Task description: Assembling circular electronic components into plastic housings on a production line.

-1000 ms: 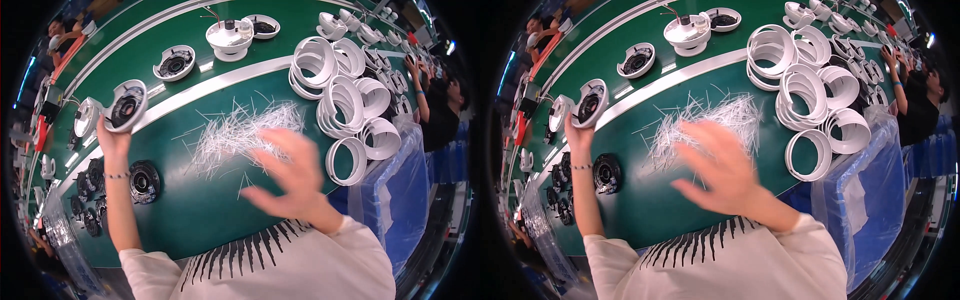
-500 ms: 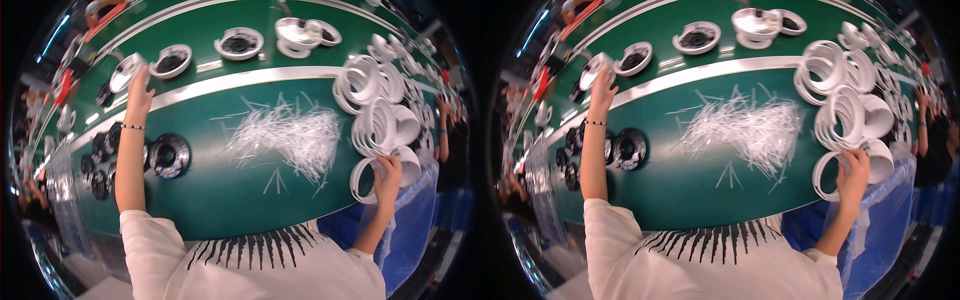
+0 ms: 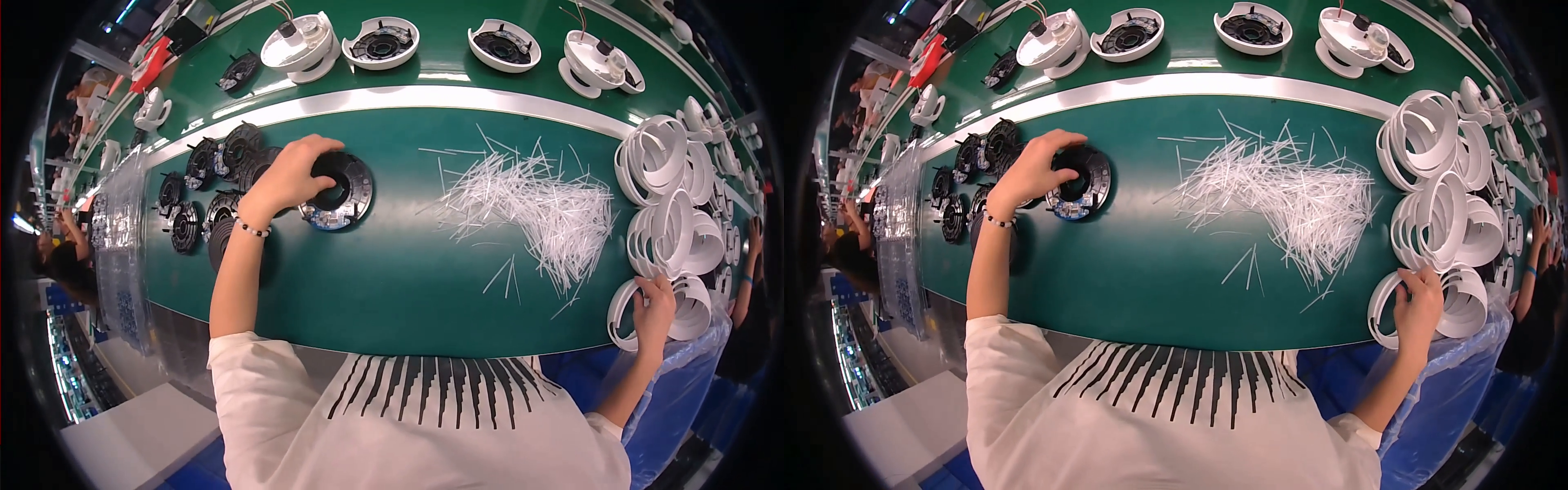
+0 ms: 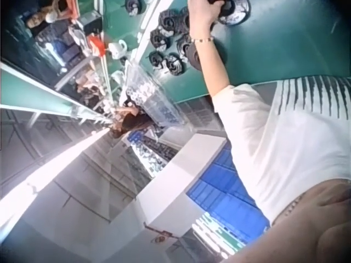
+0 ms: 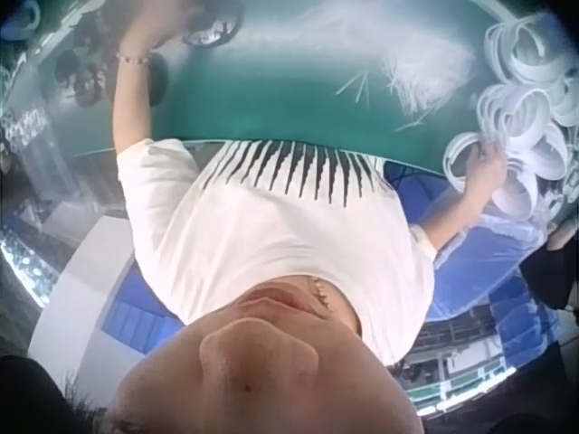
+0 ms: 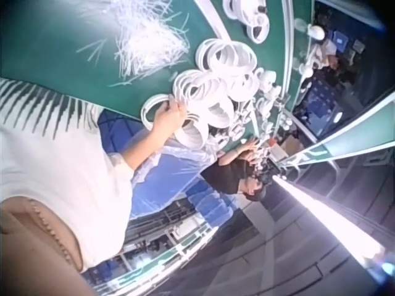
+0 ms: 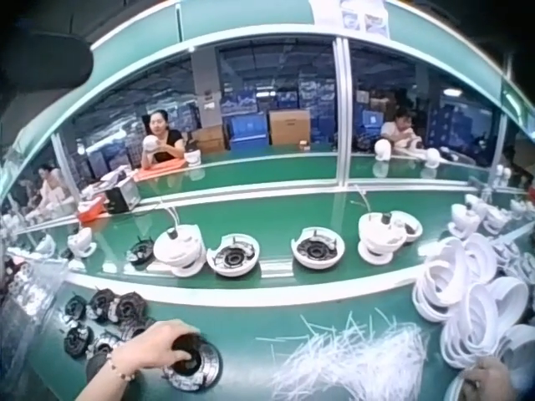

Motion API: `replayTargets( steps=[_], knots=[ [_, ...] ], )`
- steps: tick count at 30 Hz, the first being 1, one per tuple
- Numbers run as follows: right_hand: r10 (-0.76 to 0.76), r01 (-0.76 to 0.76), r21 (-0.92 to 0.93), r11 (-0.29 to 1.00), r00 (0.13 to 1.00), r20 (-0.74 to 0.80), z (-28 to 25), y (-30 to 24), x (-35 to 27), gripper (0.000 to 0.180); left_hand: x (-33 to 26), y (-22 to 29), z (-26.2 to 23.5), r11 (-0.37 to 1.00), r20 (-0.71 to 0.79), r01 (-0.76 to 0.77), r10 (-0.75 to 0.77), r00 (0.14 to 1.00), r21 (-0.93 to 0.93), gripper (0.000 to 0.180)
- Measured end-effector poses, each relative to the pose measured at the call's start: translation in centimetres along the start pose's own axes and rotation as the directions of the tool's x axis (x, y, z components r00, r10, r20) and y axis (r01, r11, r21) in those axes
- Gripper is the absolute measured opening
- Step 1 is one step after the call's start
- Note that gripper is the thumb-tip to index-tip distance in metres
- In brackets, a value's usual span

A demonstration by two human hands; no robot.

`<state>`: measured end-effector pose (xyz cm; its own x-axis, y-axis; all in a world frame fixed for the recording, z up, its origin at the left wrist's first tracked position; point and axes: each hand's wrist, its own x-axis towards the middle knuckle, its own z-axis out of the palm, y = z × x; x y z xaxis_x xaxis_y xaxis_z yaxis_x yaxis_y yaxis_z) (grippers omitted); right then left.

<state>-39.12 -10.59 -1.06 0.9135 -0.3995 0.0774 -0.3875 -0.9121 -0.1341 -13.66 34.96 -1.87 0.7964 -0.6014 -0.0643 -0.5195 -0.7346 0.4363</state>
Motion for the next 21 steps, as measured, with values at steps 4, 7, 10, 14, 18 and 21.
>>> replayTargets(
  steps=[4, 7, 10, 14, 18, 21],
  knots=[
    [-0.135, 0.132, -0.043, 0.99, 0.987, -0.092, -1.5, -0.8, -0.1, 0.023, 0.3, 1.8, -1.3, 0.992, 0.041, 0.095, -0.092, 0.995, -0.085, 0.033],
    [-0.26, 0.229, -0.147, 0.962, 0.934, -0.245, -5.4, -3.0, -0.6, 0.02, -0.2, 2.1, -1.3, 0.92, 0.032, 0.19, -0.19, 0.981, -0.343, 0.028],
    [-0.217, 0.225, -0.025, 0.974, 0.894, -0.392, -7.6, -3.3, -1.8, 0.019, -0.8, 1.8, 0.3, 0.814, -0.097, 0.081, -0.167, 0.981, -0.575, 0.025],
    [-0.076, 0.195, 0.431, 0.881, 0.957, -0.278, -6.4, -7.9, -0.6, 0.018, -1.5, 4.2, 3.6, 0.357, -0.097, 0.0, -0.256, 0.962, -0.934, 0.023],
    [-0.337, 0.229, 0.641, 0.733, 0.94, 0.049, -0.4, -16.1, 0.6, 0.019, -2.6, 6.0, 5.7, 0.119, -0.059, -0.03, -0.246, 0.968, -0.992, 0.024],
    [-0.439, 0.307, 0.598, 0.74, 0.895, 0.083, 2.5, -18.5, -0.3, 0.029, -2.2, 6.9, 5.9, 0.001, -0.045, -0.047, -0.313, 0.949, -0.999, 0.024]
  ],
)
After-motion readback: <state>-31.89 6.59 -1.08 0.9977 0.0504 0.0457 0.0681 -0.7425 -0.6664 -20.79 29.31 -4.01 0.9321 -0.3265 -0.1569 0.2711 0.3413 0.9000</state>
